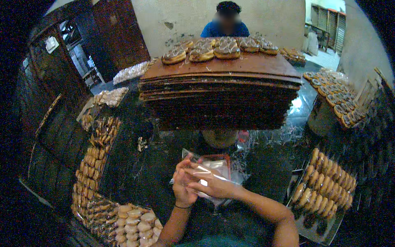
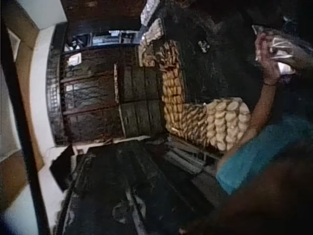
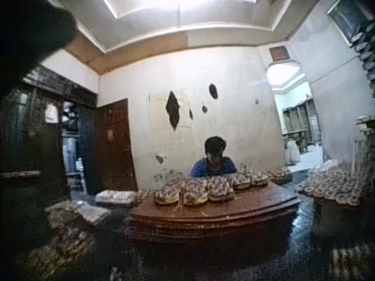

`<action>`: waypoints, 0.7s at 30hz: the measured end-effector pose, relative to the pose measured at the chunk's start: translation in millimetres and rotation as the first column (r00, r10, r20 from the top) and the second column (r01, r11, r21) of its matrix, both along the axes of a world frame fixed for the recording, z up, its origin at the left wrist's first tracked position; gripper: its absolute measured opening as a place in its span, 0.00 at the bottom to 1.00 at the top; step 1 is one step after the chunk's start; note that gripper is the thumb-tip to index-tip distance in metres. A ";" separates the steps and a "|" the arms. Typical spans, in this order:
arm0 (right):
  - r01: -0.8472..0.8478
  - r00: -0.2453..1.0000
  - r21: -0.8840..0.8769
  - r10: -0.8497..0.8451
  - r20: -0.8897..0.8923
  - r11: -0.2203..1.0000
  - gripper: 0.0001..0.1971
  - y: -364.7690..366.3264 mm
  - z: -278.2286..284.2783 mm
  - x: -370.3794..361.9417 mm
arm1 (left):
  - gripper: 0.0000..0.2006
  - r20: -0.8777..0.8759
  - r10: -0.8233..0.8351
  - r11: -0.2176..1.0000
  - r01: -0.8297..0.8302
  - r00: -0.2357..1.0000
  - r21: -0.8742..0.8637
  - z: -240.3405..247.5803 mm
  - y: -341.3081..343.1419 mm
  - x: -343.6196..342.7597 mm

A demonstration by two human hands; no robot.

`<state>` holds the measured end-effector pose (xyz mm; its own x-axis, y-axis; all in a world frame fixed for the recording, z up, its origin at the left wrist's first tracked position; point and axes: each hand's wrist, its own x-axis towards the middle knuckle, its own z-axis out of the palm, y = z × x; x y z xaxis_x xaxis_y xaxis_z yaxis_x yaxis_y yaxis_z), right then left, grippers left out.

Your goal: The person repeatedly picks up chocolate-frosted doughnuts from a wooden rack, places them into clear plastic bags, and sets the packaged doughnuts onto a metal tray. The process is repeated continuously for the duration of the clip.

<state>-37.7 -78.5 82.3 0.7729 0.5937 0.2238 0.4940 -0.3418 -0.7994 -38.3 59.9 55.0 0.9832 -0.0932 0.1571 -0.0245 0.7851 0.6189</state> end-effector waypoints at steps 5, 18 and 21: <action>-0.318 0.925 -0.172 0.345 0.161 0.932 0.20 -26.3 -52.4 -0.9 | 0.18 0.042 0.146 0.974 -0.152 0.988 0.167 -13.6 43.7 34.5; 0.654 0.725 -0.108 -0.579 0.374 0.749 0.47 -166.3 180.2 250.4 | 0.19 0.159 0.117 0.864 -0.180 0.980 0.470 -68.4 91.2 97.0; 0.683 0.730 -0.316 -0.617 0.293 0.658 0.59 -176.7 185.1 300.2 | 0.16 0.062 0.112 0.894 -0.128 0.992 0.429 -71.1 91.6 104.4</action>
